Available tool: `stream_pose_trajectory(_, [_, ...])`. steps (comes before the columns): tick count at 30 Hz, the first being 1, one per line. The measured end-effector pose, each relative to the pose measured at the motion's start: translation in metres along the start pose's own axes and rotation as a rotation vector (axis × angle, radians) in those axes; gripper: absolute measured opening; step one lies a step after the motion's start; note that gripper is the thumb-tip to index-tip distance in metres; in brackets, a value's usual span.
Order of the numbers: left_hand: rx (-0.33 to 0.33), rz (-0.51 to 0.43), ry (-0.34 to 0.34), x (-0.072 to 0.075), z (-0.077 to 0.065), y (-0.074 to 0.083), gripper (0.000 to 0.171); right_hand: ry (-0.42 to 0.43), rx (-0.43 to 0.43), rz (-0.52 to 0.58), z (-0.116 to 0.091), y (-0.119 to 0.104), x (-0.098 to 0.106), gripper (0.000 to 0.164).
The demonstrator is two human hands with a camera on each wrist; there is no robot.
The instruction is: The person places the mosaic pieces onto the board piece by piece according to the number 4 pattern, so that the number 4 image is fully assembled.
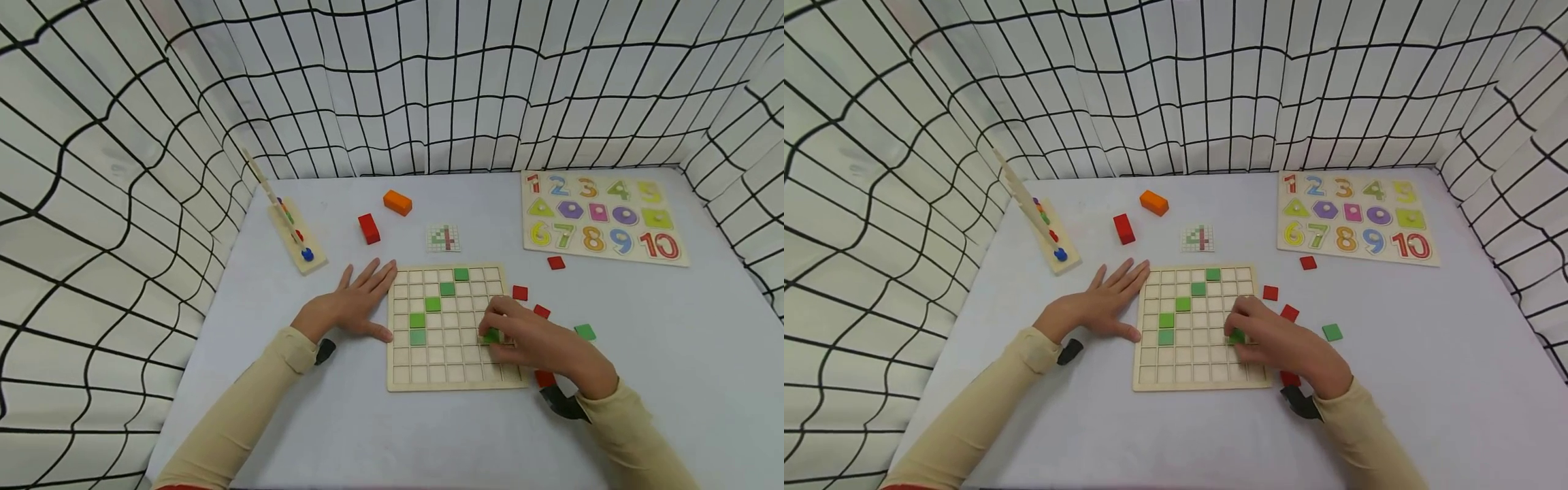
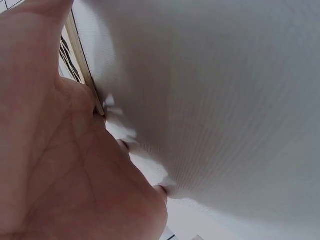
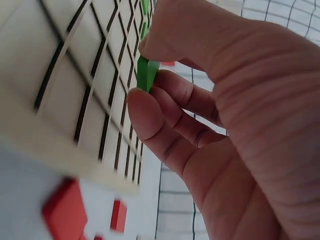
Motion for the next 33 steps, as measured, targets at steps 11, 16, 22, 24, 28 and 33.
stream_pose_trajectory(11, [0.004, -0.034, 0.013, -0.012, 0.007, -0.004, 0.133, -0.134, 0.027, -0.013, 0.050, -0.012, -0.029, 0.010])
stream_pose_trajectory(16, [-0.003, -0.044, -0.004, -0.008, 0.004, -0.001, 0.132, -0.165, 0.043, 0.011, 0.063, -0.011, -0.039, 0.011])
stream_pose_trajectory(22, [-0.003, -0.008, -0.003, 0.001, 0.003, 0.002, 0.130, -0.102, 0.102, 0.029, 0.068, -0.011, -0.041, 0.007])
stream_pose_trajectory(24, [0.000, 0.009, -0.001, 0.002, 0.003, 0.002, 0.130, -0.083, 0.140, -0.002, 0.067, -0.012, -0.042, 0.006])
stream_pose_trajectory(28, [0.000, 0.026, -0.003, 0.002, 0.005, 0.001, 0.130, -0.062, 0.203, -0.066, 0.060, -0.016, -0.043, 0.006])
stream_pose_trajectory(33, [0.003, -0.004, -0.001, -0.005, 0.010, -0.004, 0.132, -0.089, 0.175, -0.019, 0.049, -0.018, -0.038, 0.010])
Point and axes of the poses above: each hand's wrist, its own z-axis towards the middle knuckle, its own x-axis out of the back of the hand, y = z × x, the point moved 3 cm from there along z, towards the middle knuckle, and after that the axes turned 8 degrees about z, right-handed, at the moved point
